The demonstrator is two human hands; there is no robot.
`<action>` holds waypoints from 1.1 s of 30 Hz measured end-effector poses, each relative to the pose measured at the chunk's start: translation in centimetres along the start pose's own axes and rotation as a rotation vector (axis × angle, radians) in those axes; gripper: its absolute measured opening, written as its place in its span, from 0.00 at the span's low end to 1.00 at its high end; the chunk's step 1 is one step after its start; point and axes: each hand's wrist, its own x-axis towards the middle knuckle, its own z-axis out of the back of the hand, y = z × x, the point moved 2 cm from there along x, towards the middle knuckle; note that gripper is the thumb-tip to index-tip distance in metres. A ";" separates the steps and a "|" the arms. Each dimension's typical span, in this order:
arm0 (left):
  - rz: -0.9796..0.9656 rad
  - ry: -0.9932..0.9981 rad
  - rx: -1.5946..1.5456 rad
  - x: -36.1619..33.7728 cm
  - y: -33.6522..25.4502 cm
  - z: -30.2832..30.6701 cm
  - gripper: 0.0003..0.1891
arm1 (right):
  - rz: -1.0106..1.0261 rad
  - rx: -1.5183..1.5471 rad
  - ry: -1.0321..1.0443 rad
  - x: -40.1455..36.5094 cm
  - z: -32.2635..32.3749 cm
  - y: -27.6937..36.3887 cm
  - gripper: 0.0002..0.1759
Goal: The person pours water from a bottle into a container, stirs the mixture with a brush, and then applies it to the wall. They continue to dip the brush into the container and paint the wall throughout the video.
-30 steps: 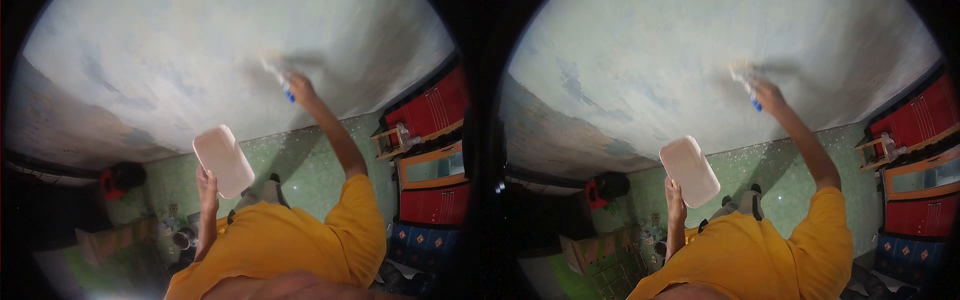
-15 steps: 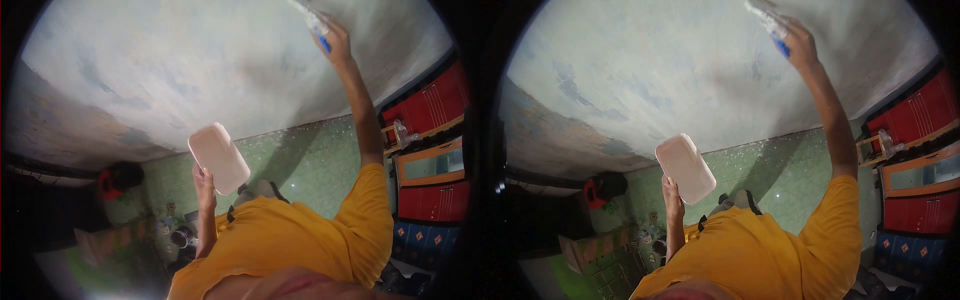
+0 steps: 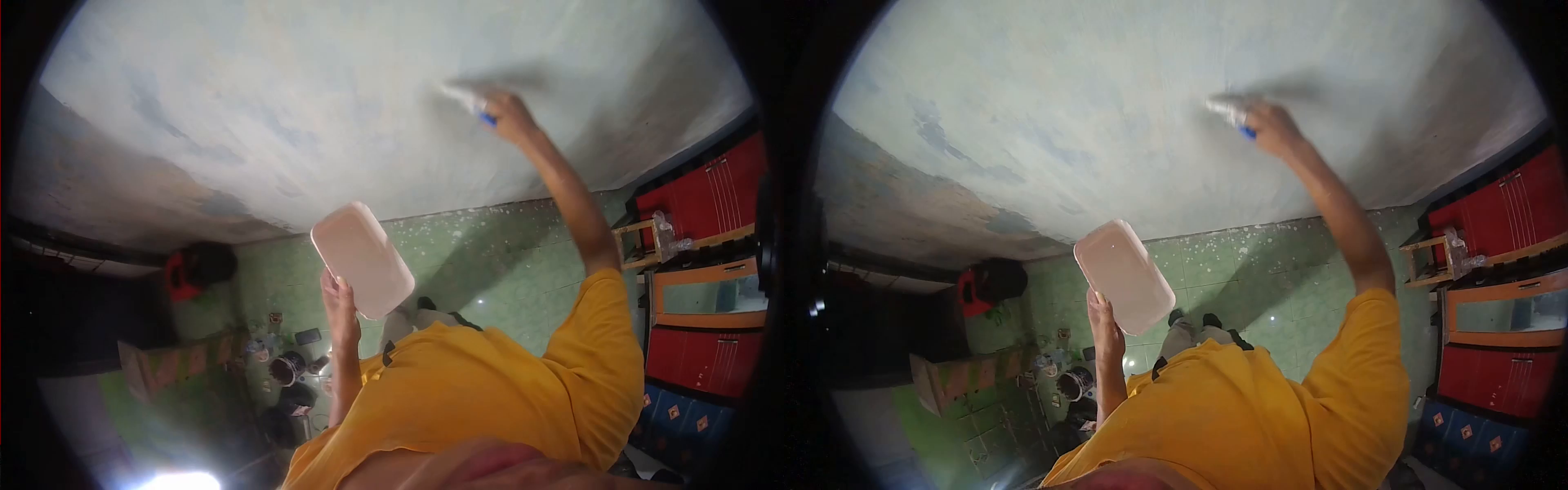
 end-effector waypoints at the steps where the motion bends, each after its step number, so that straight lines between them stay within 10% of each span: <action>1: -0.014 -0.003 -0.002 0.0 0.0 -0.1 0.36 | 0.024 -0.079 -0.037 1.9 2.7 0.6 0.28; 6: -0.026 -0.024 -0.065 -0.7 1.0 0.8 0.36 | 0.084 -0.385 -0.377 5.8 8.6 3.6 0.23; 16: 0.003 -0.143 -0.055 -1.7 1.8 0.8 0.36 | 0.056 -0.205 0.283 -3.9 -12.7 2.0 0.22; 26: -0.005 -0.207 -0.035 -2.1 1.5 -0.2 0.36 | 0.215 -0.269 -0.481 13.9 11.7 5.7 0.14; 31: -0.012 -0.236 -0.078 -2.4 2.1 -0.6 0.35 | 0.246 -0.542 -0.267 9.5 -1.3 4.5 0.14; 33: -0.011 -0.250 -0.074 -2.2 2.6 -0.5 0.35 | 0.110 -0.366 0.144 5.9 -8.1 4.4 0.12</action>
